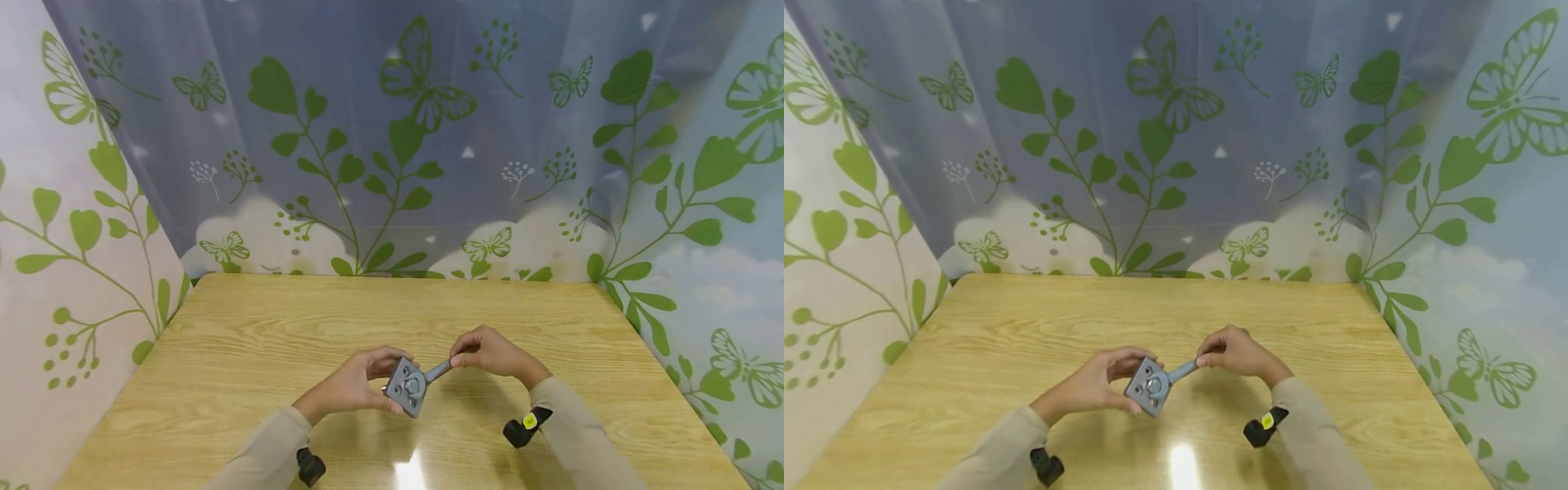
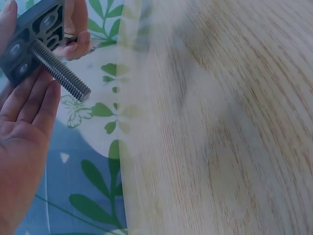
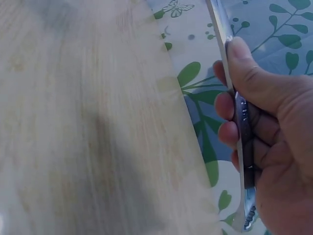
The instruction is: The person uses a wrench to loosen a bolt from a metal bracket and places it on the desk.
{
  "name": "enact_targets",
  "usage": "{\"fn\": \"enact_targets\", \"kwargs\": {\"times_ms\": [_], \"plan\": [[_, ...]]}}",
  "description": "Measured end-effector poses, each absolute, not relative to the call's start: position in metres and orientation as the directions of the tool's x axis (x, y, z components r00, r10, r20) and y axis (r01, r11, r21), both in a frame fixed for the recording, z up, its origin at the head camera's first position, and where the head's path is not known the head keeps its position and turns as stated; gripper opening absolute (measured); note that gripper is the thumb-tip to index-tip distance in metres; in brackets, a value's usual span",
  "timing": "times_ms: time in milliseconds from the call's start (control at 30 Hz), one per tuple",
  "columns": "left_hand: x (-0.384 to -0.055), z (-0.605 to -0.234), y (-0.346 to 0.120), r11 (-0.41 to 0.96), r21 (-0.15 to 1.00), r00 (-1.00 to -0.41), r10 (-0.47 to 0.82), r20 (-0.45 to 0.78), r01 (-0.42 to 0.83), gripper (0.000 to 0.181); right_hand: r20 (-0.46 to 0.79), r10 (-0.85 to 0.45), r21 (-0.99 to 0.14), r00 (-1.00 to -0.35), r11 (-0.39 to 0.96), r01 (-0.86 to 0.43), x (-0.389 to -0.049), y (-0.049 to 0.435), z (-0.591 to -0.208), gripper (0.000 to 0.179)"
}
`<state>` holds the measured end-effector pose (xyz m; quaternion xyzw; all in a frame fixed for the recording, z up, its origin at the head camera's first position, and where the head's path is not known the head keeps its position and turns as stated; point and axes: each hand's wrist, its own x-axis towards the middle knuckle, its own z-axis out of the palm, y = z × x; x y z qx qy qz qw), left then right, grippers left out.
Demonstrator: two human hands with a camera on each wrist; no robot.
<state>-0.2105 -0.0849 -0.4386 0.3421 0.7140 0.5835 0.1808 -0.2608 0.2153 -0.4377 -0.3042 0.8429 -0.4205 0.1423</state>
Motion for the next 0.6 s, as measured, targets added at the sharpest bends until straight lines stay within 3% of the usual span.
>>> {"fn": "enact_targets", "kwargs": {"times_ms": [300,600], "plan": [[-0.212,-0.440,-0.083,0.063,0.955,-0.655,0.740,0.151,0.291,0.067,0.030,-0.680,-0.758,-0.732,0.462,-0.460,-0.264,0.214,-0.422,0.011],[-0.211,-0.443,-0.083,0.104,0.941,-0.667,0.731,0.148,0.322,0.069,0.020,-0.648,-0.750,-0.761,0.494,-0.440,-0.260,0.216,-0.425,0.012]]}}
